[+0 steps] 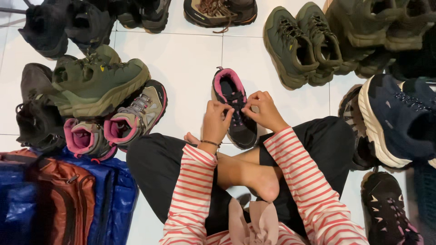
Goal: The person unlaces a shoe by hand while sitting on the floor among several pairs of shoes, pulling the laces through the eyelets.
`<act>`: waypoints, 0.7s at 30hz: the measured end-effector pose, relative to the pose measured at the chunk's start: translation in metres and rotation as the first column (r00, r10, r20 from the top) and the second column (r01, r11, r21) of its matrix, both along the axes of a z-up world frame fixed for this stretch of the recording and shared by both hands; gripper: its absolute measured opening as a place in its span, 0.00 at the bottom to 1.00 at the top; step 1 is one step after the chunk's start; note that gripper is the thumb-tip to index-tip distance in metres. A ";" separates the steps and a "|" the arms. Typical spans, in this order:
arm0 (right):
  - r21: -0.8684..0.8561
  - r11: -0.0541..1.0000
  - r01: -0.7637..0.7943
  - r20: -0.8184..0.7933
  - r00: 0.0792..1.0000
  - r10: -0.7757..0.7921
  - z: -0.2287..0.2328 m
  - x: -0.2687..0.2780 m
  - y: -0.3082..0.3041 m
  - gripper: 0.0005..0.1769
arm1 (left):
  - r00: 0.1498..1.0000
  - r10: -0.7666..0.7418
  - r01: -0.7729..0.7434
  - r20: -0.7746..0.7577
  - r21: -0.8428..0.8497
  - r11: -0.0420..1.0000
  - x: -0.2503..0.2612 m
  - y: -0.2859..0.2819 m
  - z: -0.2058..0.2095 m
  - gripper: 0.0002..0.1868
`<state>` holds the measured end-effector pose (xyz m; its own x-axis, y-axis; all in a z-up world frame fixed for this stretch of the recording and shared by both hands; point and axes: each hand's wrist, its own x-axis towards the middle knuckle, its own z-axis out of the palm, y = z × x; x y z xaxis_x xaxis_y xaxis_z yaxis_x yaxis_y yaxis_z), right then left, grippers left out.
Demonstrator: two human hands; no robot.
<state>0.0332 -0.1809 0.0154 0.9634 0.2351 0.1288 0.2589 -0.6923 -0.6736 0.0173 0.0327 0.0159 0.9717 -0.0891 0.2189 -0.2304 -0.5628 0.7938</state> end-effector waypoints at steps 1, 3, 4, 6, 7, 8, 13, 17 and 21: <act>0.000 1.000 0.001 0.002 1.000 -0.001 0.001 0.000 0.003 0.07 | 1.000 -0.001 0.001 0.002 0.000 1.000 0.001 -0.002 0.007 0.07; 0.269 0.961 -0.067 0.079 0.996 0.047 0.003 0.001 0.009 0.09 | 0.977 -0.085 0.101 0.194 -0.073 0.992 0.002 -0.006 0.022 0.08; 0.269 0.961 -0.069 0.084 0.995 0.049 0.002 0.001 0.014 0.09 | 0.977 -0.084 0.100 0.198 -0.073 0.992 0.005 -0.010 0.020 0.08; 0.612 0.790 -0.050 0.058 0.998 0.018 0.001 0.000 0.025 0.09 | 0.961 -0.084 0.143 0.262 -0.216 0.966 0.007 -0.016 0.015 0.10; 0.612 0.789 -0.052 0.059 0.998 0.020 -0.007 0.000 0.026 0.09 | 0.962 -0.082 0.141 0.262 -0.216 0.966 0.009 -0.018 0.016 0.10; 0.674 0.738 0.041 -0.010 0.999 -0.047 -0.014 0.001 0.027 0.12 | 0.974 -0.063 0.125 0.219 -0.278 0.953 0.012 -0.019 0.018 0.10; 0.702 0.661 0.265 -0.158 0.963 -0.219 -0.031 0.007 0.027 0.08 | 0.997 -0.068 0.075 0.033 -0.492 0.867 0.027 -0.026 -0.013 0.07; 0.743 0.644 0.182 -0.090 0.981 -0.173 -0.024 0.011 0.029 0.04 | 0.997 -0.081 0.076 0.013 -0.524 0.848 0.027 -0.030 -0.013 0.05; 0.707 0.699 0.113 0.004 0.986 -0.164 -0.020 0.011 0.025 0.05 | 0.996 -0.065 0.087 0.062 -0.511 0.855 0.024 -0.032 -0.009 0.07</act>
